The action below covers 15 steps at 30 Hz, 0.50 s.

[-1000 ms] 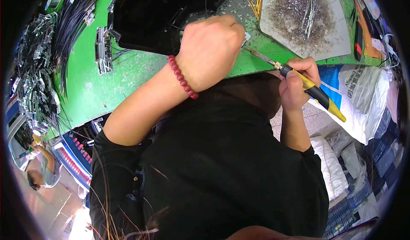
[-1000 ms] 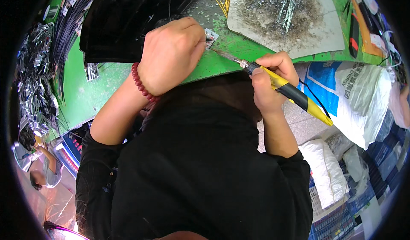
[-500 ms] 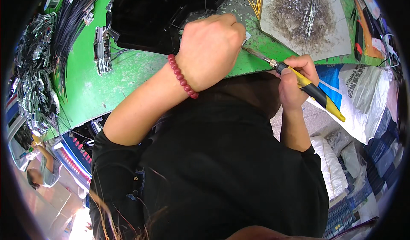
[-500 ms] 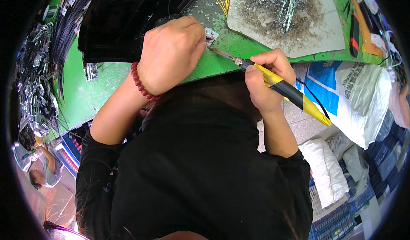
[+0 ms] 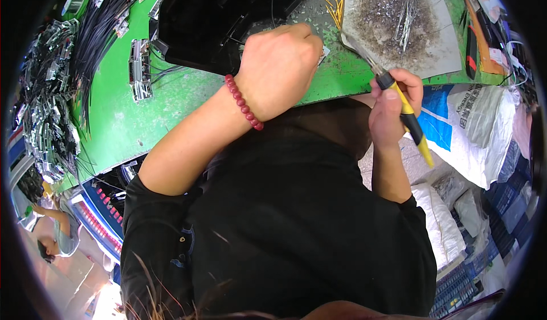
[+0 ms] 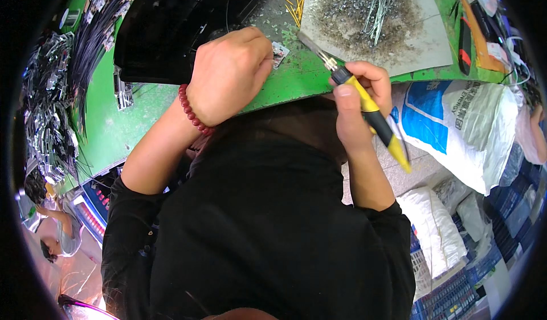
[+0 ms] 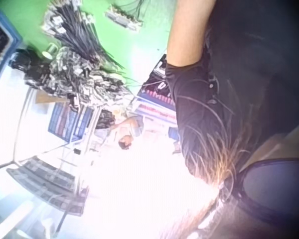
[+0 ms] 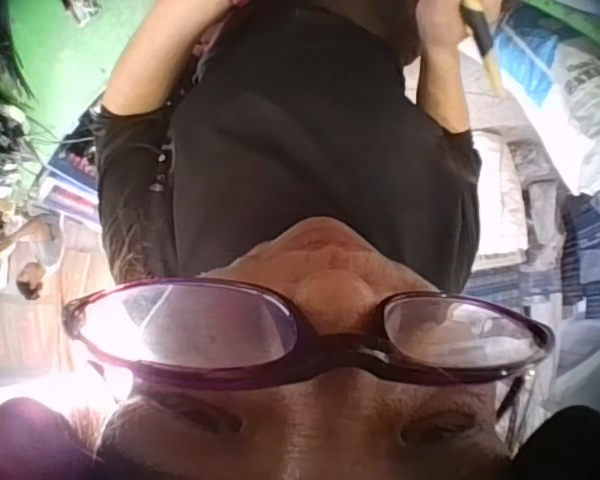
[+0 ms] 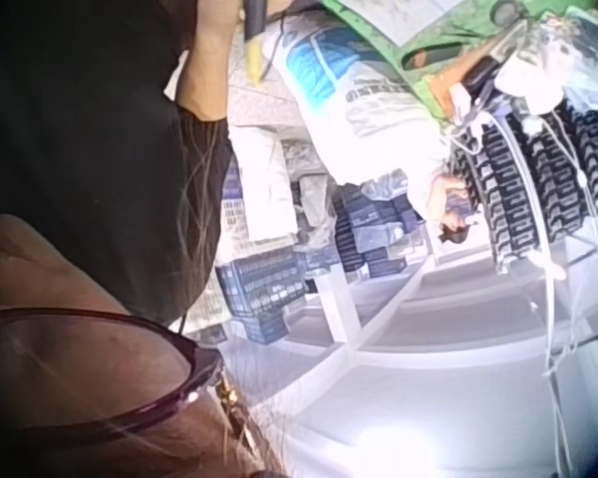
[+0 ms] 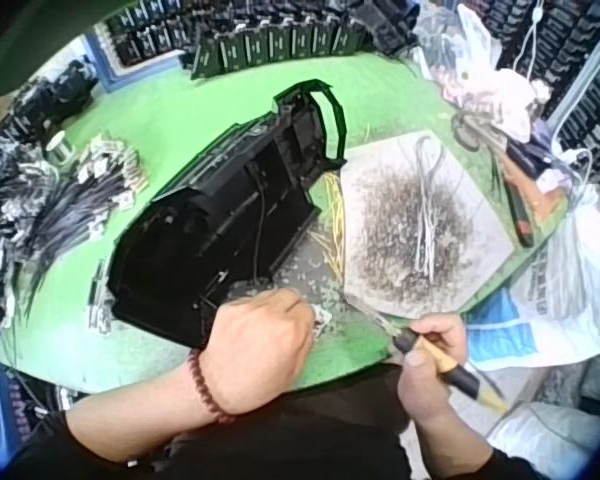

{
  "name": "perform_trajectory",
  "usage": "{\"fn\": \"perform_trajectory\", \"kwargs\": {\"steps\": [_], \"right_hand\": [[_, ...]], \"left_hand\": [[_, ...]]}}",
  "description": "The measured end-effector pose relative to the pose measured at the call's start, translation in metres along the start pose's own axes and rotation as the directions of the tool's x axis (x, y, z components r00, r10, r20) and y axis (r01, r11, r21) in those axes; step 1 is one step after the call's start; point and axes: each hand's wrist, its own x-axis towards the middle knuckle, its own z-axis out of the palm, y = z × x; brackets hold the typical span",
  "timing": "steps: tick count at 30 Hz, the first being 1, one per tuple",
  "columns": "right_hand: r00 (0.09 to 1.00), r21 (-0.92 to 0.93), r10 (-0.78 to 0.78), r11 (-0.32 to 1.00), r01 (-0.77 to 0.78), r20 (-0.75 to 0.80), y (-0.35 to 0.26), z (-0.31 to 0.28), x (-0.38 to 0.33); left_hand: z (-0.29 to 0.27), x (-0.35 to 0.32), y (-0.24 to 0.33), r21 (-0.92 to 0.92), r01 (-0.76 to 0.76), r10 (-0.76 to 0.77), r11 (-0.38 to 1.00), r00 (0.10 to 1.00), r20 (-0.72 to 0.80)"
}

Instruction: The person strips wire ends with a tool and solders them to circuit boards using a soldering iron. The person then places an assembled plastic housing into a crate and solders wires onto additional circuit boards.

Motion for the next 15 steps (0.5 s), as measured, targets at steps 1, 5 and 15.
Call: {"fn": "perform_trajectory", "kwargs": {"steps": [1,5,15], "right_hand": [[0.997,-0.132,-0.016,0.991,0.026,0.076,-0.002,-0.002,-0.002],[0.974,-0.225,0.033,0.974,0.019,0.226,-0.01,0.002,-0.001],[0.506,-0.276,-0.502,0.464,0.842,0.701,-0.014,0.046,0.067]], "left_hand": [[0.0,0.0,0.0,0.002,-0.001,0.001,1.0,1.0,0.008],[-0.001,0.002,-0.001,0.021,-0.006,0.006,1.0,1.0,0.019],[-0.048,0.008,-0.008,-0.468,0.109,-0.11,0.877,0.994,0.026]]}}
